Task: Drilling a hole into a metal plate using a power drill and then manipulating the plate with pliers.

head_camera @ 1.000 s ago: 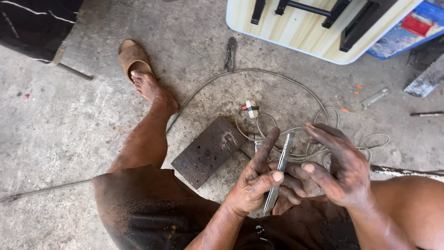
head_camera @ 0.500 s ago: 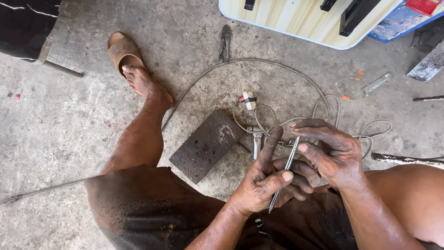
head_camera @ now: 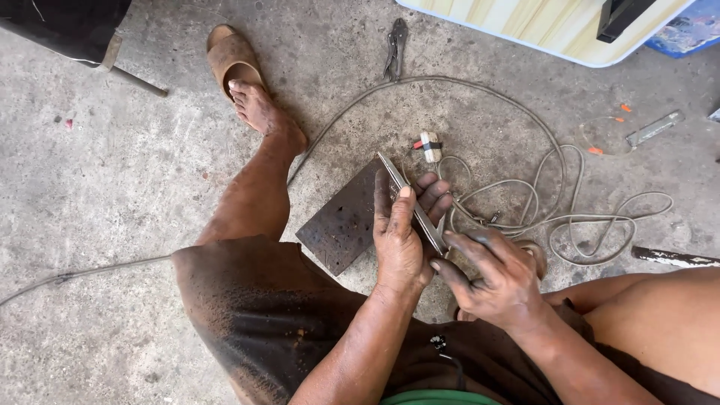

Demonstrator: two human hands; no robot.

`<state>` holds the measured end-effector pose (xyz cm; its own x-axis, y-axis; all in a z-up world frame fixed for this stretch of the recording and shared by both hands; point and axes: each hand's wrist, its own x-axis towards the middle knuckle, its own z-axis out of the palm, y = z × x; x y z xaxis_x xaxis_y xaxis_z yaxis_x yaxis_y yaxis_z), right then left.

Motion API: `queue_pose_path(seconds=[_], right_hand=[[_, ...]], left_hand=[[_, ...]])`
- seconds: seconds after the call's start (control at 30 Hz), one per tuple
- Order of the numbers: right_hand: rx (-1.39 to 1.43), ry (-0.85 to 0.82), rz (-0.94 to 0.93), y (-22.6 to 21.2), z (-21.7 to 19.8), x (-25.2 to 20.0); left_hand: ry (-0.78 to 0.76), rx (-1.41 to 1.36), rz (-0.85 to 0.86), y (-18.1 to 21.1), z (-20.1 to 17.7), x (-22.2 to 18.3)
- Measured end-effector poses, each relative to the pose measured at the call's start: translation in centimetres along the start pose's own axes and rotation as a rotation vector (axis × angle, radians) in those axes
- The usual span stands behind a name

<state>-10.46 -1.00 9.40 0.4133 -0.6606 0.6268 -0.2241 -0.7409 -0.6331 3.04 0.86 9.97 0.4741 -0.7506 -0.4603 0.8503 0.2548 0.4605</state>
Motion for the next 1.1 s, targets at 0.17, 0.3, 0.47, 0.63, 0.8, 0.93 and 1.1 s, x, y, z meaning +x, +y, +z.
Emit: queue_pose_path(seconds=[0.17,0.3,0.47,0.63,0.8,0.93,1.1], right_hand=[[-0.032,0.067,0.078,-0.5,0.9,0.1],[0.173,0.062,0.613,-0.8,0.6,-0.7],[0.869,0.310,1.071,0.6,0.0,-1.6],[1.264,0.219,1.151,0.8,-2.4,-1.7],[1.565,0.135,1.182,0.9,-3.4,-2.6],[1.416,0.152,1.262,1.3,-3.4,-3.1],[0.886,0.038,0.850,1.3,-3.6,-3.2]], left_hand=[[0.008,0.032,0.029,-0.3,0.6,-0.5],[-0.031,0.079,0.057,0.0,1.3,-1.0],[-0.244,-0.112,-0.124,0.0,-0.6,-0.2],[-0.502,-0.211,-0.219,-0.2,-2.0,-0.1],[-0.724,-0.145,-0.268,0.7,-2.9,-0.2],[-0.689,-0.036,-0.226,1.3,-2.7,-0.2],[-0.616,0.135,-0.171,2.2,-1.8,-0.3]])
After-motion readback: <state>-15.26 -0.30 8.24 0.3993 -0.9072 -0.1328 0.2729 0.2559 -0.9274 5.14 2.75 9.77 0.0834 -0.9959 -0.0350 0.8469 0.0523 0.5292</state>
